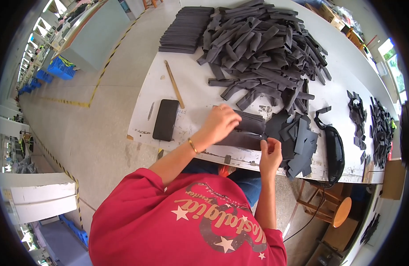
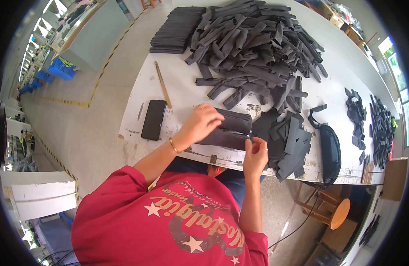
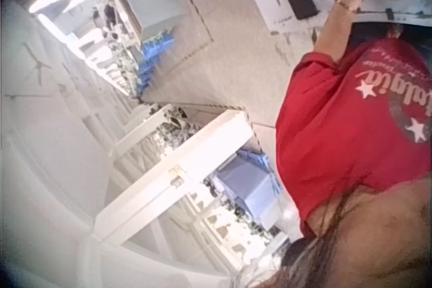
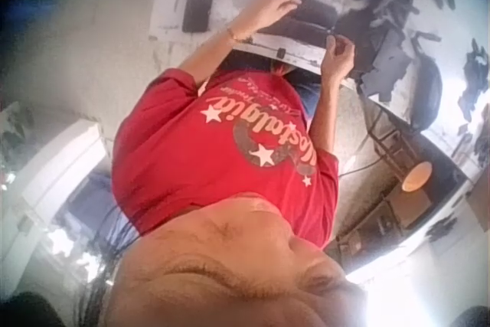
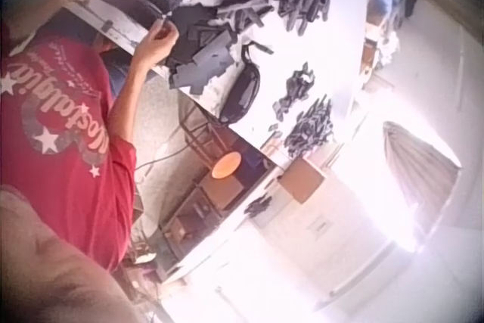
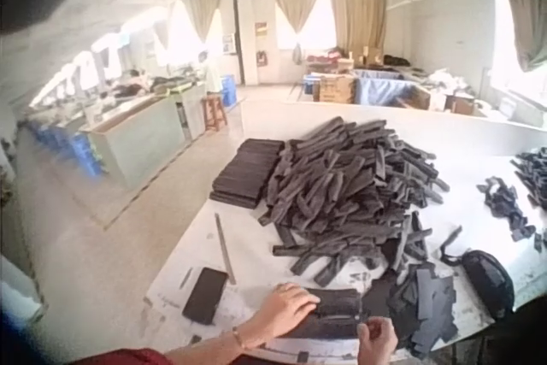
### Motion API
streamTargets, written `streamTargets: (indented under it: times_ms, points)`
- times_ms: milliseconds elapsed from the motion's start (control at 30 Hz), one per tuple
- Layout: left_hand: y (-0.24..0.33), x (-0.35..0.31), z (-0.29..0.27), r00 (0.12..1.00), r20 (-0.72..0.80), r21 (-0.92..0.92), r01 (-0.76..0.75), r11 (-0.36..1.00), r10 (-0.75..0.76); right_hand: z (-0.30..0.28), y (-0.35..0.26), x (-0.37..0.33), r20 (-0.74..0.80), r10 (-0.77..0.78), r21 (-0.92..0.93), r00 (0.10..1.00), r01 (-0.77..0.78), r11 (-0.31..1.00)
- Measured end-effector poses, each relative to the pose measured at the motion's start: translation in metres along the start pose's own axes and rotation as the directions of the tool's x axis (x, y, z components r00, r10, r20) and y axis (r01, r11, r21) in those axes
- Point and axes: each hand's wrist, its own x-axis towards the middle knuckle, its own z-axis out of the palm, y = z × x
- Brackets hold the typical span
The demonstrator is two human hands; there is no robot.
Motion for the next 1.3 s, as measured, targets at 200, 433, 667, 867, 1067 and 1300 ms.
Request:
streamTargets:
  times_ms: [200,433,667,867,1067,1300]
  points:
    - [-0.100,0.064,0.011,0.900,-0.103,-0.150,0.407,0.901,-0.424,-0.057,0.029,0.053,-0.245,-0.144,-0.303,0.959,0.065,0.951]
    - [-0.125,0.095,0.055,0.775,0.133,0.189,0.593,0.783,-0.618,-0.059,0.060,0.114,-0.155,-0.302,-0.931,0.941,-0.037,0.362]
    - [-0.128,0.094,0.061,0.648,0.210,-0.102,0.759,0.643,-0.732,-0.061,0.062,0.120,0.055,-0.209,-0.960,0.976,0.109,0.259]
    - [-0.120,0.083,0.048,0.505,0.504,-0.596,0.790,0.142,-0.701,-0.075,0.060,0.115,0.022,-0.217,-0.854,0.976,0.131,0.503]
    - [-0.110,0.082,0.055,0.493,0.424,-0.613,0.773,0.160,-0.759,-0.067,0.024,0.091,-0.177,-0.509,-0.513,0.842,0.362,0.778]
    - [-0.127,0.092,0.025,0.495,0.645,-0.686,0.710,-0.156,-0.583,-0.053,-0.032,0.050,-0.097,-0.239,-0.035,0.966,0.236,0.971]
